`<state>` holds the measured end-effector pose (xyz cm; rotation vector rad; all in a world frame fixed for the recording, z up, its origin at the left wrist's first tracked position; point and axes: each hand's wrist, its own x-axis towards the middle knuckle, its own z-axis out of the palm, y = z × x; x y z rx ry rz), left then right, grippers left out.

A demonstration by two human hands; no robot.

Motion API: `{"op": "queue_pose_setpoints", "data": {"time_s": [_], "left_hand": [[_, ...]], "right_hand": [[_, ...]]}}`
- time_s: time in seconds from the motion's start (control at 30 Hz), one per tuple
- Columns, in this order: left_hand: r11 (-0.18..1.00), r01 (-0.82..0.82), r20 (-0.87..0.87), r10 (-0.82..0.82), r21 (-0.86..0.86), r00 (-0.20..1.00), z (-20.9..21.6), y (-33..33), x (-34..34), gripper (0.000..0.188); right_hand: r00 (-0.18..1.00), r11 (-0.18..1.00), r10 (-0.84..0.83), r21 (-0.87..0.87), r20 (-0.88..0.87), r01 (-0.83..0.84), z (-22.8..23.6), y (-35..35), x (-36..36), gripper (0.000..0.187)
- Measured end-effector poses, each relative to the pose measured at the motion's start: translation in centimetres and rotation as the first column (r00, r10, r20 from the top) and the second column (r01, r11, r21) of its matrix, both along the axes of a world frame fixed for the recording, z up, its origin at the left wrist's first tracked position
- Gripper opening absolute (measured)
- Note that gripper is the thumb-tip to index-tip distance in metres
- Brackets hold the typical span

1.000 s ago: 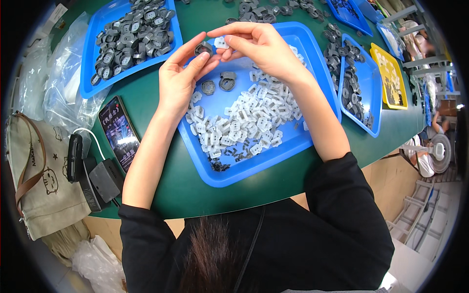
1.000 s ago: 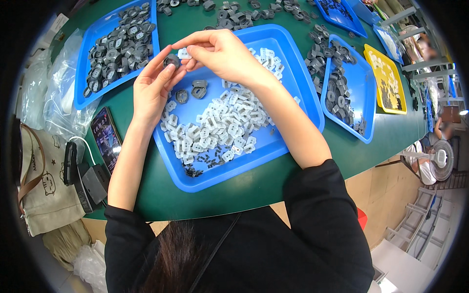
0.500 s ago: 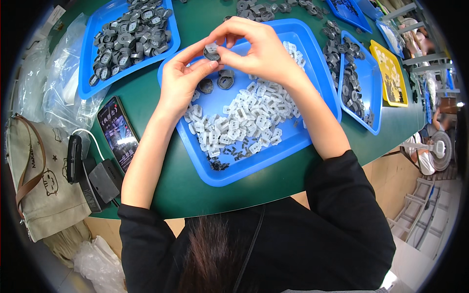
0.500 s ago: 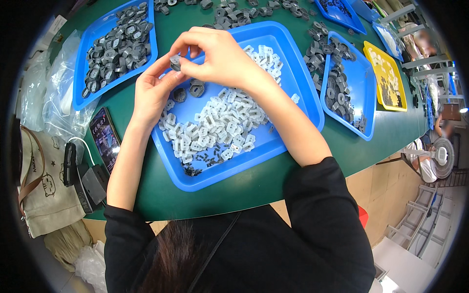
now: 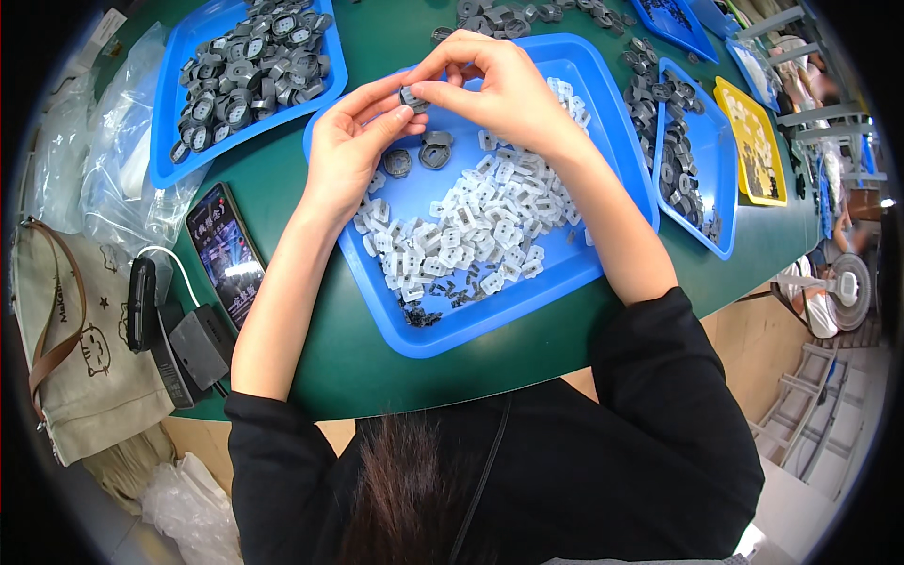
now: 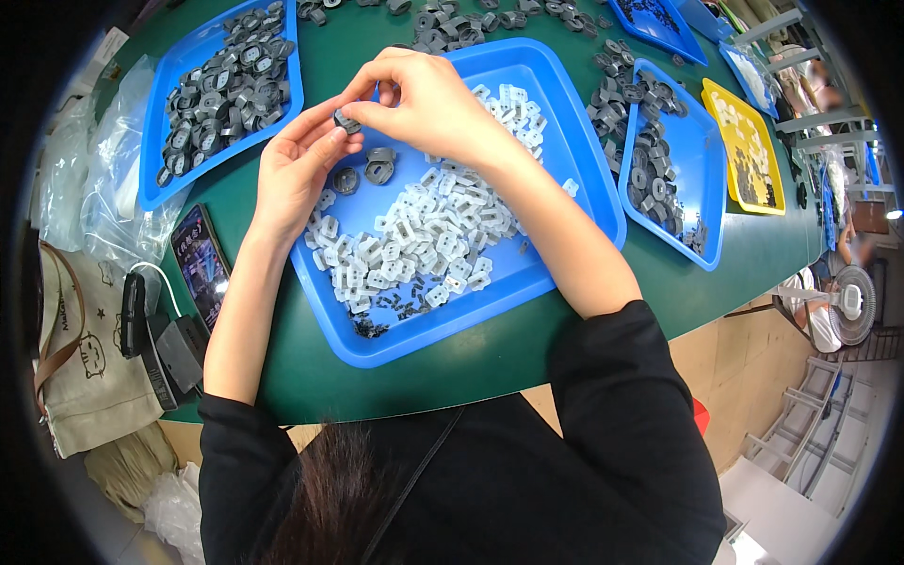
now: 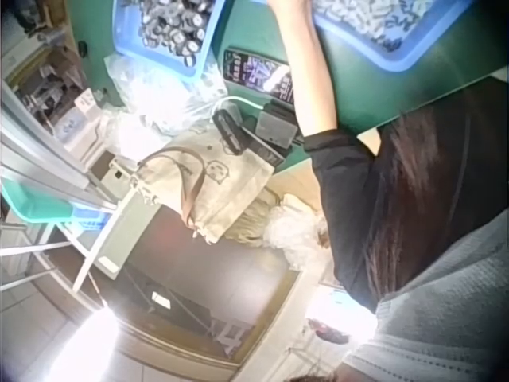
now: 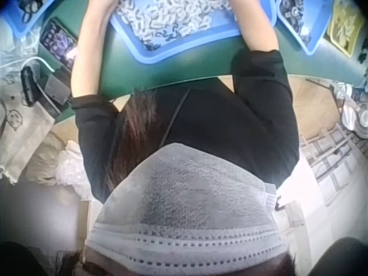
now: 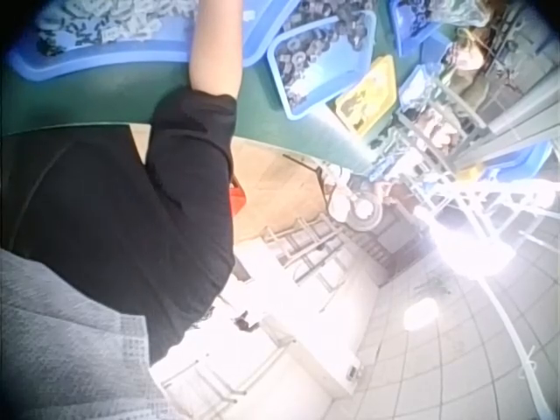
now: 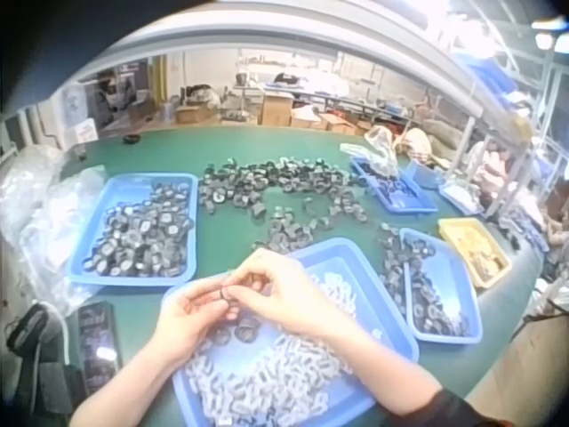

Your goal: The person assembles small grey plastic components with white plastic housings and small black rings by hand.

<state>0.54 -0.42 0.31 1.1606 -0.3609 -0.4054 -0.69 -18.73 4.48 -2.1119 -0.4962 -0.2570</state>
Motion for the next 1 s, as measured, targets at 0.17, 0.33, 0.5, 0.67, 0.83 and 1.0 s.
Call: {"op": "queue_pose_setpoints", "data": {"time_s": [0.17, 0.33, 0.5, 0.67, 0.83, 1.0], "left_hand": [[0.998, -0.053, -0.04, 0.051, -0.031, 0.998, 0.0, 0.0, 0.0, 0.038], [0.995, -0.089, -0.017, 0.088, -0.041, 0.996, -0.3, 0.0, 0.0, 0.035], [0.98, -0.19, -0.065, 0.187, -0.055, 0.98, -0.1, -0.1, 0.1, 0.031], [0.959, -0.248, -0.101, 0.235, -0.135, 0.967, -0.7, 0.2, 0.3, 0.026], [0.972, -0.229, -0.054, 0.227, -0.049, 0.972, -1.0, 0.3, 0.5, 0.022], [0.969, -0.247, -0.011, 0.247, -0.008, 0.969, -1.1, 0.4, 0.4, 0.02]], "right_hand": [[0.992, 0.991, -0.123, 0.049, 0.021, 0.122, -0.7, 0.7, -0.1, 0.012], [0.953, 0.985, -0.102, -0.106, 0.287, 0.137, -0.9, 1.1, -0.2, 0.012], [0.866, 0.948, 0.044, -0.295, 0.498, 0.122, -0.9, 1.4, -0.5, 0.021], [0.899, 0.973, -0.039, -0.187, 0.437, 0.133, -1.6, 2.3, -0.9, 0.027], [0.968, 0.992, -0.105, -0.049, 0.227, 0.12, -0.9, 2.1, -0.8, 0.024], [0.99, 0.995, -0.079, 0.055, -0.119, 0.086, -0.9, 2.3, -0.8, 0.027]]}}
